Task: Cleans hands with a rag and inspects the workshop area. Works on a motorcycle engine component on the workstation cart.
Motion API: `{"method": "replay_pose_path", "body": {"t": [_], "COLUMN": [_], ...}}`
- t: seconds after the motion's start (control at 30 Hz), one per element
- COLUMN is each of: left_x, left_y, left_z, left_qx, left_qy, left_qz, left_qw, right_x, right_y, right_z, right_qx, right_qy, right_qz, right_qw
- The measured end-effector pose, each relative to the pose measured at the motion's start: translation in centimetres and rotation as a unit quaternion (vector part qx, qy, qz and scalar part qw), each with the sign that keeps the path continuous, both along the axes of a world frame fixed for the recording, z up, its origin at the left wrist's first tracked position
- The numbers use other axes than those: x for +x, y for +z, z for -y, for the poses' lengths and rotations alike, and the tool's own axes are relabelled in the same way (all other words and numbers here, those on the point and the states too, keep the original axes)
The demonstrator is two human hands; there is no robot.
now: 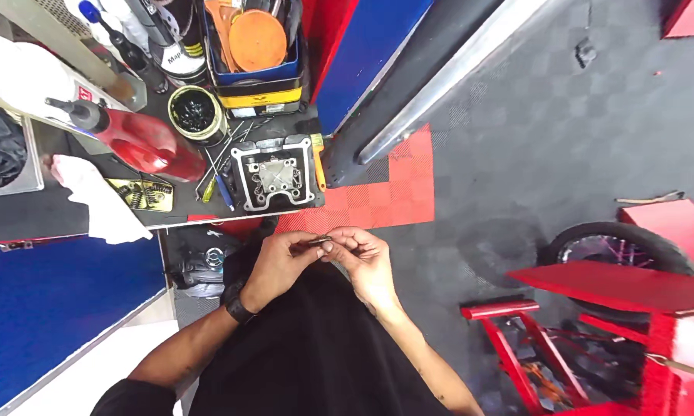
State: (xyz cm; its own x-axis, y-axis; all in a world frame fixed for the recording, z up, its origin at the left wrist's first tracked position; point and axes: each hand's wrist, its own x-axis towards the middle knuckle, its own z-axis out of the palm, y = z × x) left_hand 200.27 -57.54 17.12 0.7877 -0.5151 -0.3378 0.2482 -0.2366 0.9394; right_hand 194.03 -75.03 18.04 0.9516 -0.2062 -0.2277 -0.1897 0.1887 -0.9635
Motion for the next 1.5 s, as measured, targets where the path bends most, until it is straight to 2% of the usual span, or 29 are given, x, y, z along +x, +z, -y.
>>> {"method": "replay_pose_path", "body": {"t": [0.2, 0.37, 0.5, 0.63, 0.83, 0.93, 1.03, 1.27, 1.5], "left_x": [-2.4, -4.6, -5.3, -5.0, -3.2, -1.6, 0.2, 4.0, 7.0], "left_y": [0.4, 1.1, 1.7, 2.4, 1.8, 1.5, 1.0, -0.6, -2.7], "left_z": [1.6, 2.6, 2.5, 2.7, 2.3, 1.3, -0.6, -5.1, -7.4], "left_qx": [-0.086, -0.078, -0.065, -0.060, -0.064, -0.034, -0.014, -0.013, -0.011], "left_qy": [0.073, 0.162, 0.183, 0.156, 0.049, 0.017, 0.023, 0.078, 0.060], "left_qz": [-0.097, -0.138, -0.165, -0.192, -0.131, -0.100, -0.094, -0.114, -0.082], "left_qw": [0.989, 0.974, 0.967, 0.967, 0.988, 0.994, 0.995, 0.990, 0.995], "right_x": [-1.8, -2.9, -3.2, -2.5, -0.9, 0.6, 2.9, 9.3, 13.3], "right_y": [-0.7, -2.4, -3.4, -3.2, -2.5, -1.8, -1.3, -2.8, -5.6], "right_z": [1.4, 1.5, 1.1, 1.2, 1.7, 1.8, 2.0, 0.0, -1.7], "right_qx": [-0.052, -0.024, -0.007, -0.033, -0.030, -0.031, -0.049, -0.160, -0.335], "right_qy": [0.014, 0.016, 0.008, 0.015, 0.032, 0.004, -0.036, -0.050, -0.018], "right_qz": [0.069, 0.114, 0.134, 0.152, 0.163, 0.162, 0.148, 0.106, 0.126], "right_qw": [0.996, 0.993, 0.991, 0.988, 0.986, 0.986, 0.987, 0.980, 0.934]}}
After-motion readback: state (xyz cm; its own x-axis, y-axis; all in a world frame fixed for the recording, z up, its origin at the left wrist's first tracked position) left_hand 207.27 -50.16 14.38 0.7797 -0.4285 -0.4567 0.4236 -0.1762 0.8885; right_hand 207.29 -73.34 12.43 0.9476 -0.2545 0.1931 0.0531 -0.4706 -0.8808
